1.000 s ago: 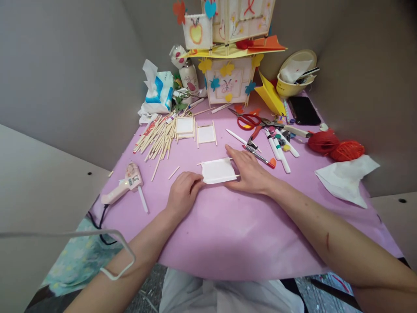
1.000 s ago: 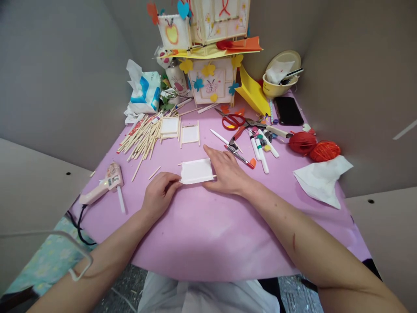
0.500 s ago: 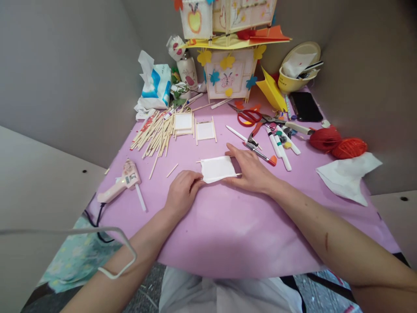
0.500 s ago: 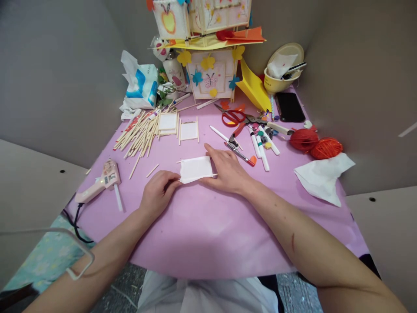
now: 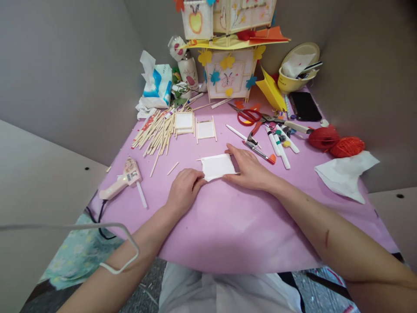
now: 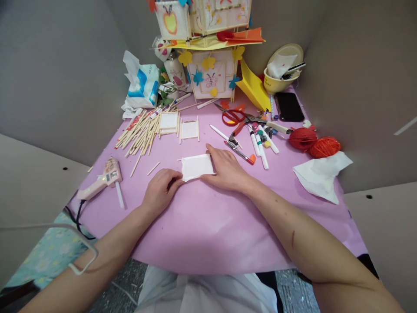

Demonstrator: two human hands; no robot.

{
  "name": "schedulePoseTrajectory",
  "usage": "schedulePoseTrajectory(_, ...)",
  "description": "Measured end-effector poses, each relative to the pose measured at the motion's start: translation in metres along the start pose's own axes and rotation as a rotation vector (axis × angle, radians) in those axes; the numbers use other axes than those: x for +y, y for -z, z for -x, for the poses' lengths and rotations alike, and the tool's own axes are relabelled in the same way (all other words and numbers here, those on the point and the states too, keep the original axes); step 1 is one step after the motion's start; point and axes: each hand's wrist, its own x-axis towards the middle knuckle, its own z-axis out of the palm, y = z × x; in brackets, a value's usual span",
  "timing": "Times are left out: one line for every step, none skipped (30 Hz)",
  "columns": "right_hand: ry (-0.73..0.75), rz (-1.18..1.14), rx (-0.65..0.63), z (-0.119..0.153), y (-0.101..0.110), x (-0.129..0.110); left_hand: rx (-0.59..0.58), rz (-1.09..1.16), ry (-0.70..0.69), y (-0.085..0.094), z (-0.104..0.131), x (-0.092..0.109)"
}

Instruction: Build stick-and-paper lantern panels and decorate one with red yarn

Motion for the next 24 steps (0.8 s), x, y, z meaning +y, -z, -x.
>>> schedulePoseTrajectory(0.002, 0.002, 0.003, 0.0, 0.0, 0.0, -0.008, -0.001, -0.001, 0.0, 0.0, 0.0)
schedulePoseTrajectory(0.005, 0.004, 0.006, 0.0, 0.0, -0.001, -0.006, -0.005, 0.0, 0.0, 0.0, 0.001)
schedulePoseTrajectory(0.007, 0.005, 0.008, 0.0, 0.0, -0.001, 0.006, -0.013, 0.004, 0.001, -0.001, 0.002)
schedulePoseTrajectory(0.008, 0.004, 0.011, 0.0, -0.001, -0.001, 0.023, -0.026, 0.011, 0.001, -0.002, 0.004)
schedulePoseTrajectory(0.006, 0.001, 0.015, 0.0, -0.001, -0.001, 0.039, -0.043, 0.018, 0.001, -0.003, 0.006)
schedulePoseTrajectory(0.002, -0.003, 0.021, 0.0, -0.002, 0.0, 0.048, -0.06, 0.027, 0.001, -0.005, 0.008)
schedulePoseTrajectory(-0.002, -0.009, 0.027, 0.001, -0.002, 0.0, 0.046, -0.075, 0.037, 0.001, -0.008, 0.01)
schedulePoseTrajectory(-0.005, -0.015, 0.035, 0.001, -0.003, 0.001, 0.031, -0.082, 0.045, 0.0, -0.012, 0.011)
schedulePoseTrajectory(-0.006, -0.022, 0.044, 0.001, -0.003, 0.001, 0.006, -0.079, 0.05, -0.001, -0.016, 0.012)
schedulePoseTrajectory(-0.005, -0.028, 0.051, 0.001, -0.004, 0.002, -0.019, -0.069, 0.055, -0.002, -0.02, 0.012)
schedulePoseTrajectory(-0.004, -0.033, 0.057, 0.001, -0.004, 0.002, -0.046, -0.055, 0.062, -0.004, -0.024, 0.012)
schedulePoseTrajectory(-0.004, -0.037, 0.059, 0.001, -0.004, 0.002, -0.075, -0.041, 0.067, -0.005, -0.028, 0.011)
schedulePoseTrajectory(-0.005, -0.039, 0.06, 0.001, -0.004, 0.002, -0.102, -0.027, 0.071, -0.007, -0.031, 0.009)
schedulePoseTrajectory(-0.004, -0.04, 0.06, 0.001, -0.004, 0.002, -0.125, -0.017, 0.076, -0.007, -0.034, 0.008)
schedulePoseTrajectory(-0.003, -0.04, 0.06, 0.001, -0.004, 0.002, -0.14, -0.007, 0.08, -0.008, -0.036, 0.006)
schedulePoseTrajectory(0.0, -0.04, 0.061, 0.001, -0.005, 0.002, -0.148, 0.003, 0.081, -0.008, -0.037, 0.005)
schedulePoseTrajectory(0.003, -0.04, 0.063, 0.001, -0.005, 0.003, -0.149, 0.015, 0.079, -0.007, -0.037, 0.004)
schedulePoseTrajectory(0.005, -0.04, 0.065, 0.001, -0.005, 0.003, -0.148, 0.026, 0.076, -0.007, -0.038, 0.003)
schedulePoseTrajectory(0.003, -0.04, 0.067, 0.001, -0.005, 0.003, -0.148, 0.036, 0.072, -0.006, -0.037, 0.002)
schedulePoseTrajectory(0.0, -0.04, 0.068, 0.001, -0.005, 0.003, -0.15, 0.041, 0.069, -0.005, -0.037, 0.002)
schedulePoseTrajectory(-0.005, -0.04, 0.068, 0.001, -0.005, 0.003, -0.152, 0.042, 0.067, -0.005, -0.037, 0.002)
schedulePoseTrajectory(-0.01, -0.039, 0.064, 0.001, -0.004, 0.002, -0.153, 0.039, 0.067, -0.004, -0.036, 0.002)
schedulePoseTrajectory(-0.015, -0.038, 0.059, 0.001, -0.004, 0.002, -0.152, 0.035, 0.068, -0.004, -0.036, 0.003)
schedulePoseTrajectory(-0.018, -0.037, 0.055, 0.001, -0.004, 0.002, -0.151, 0.029, 0.072, -0.004, -0.036, 0.004)
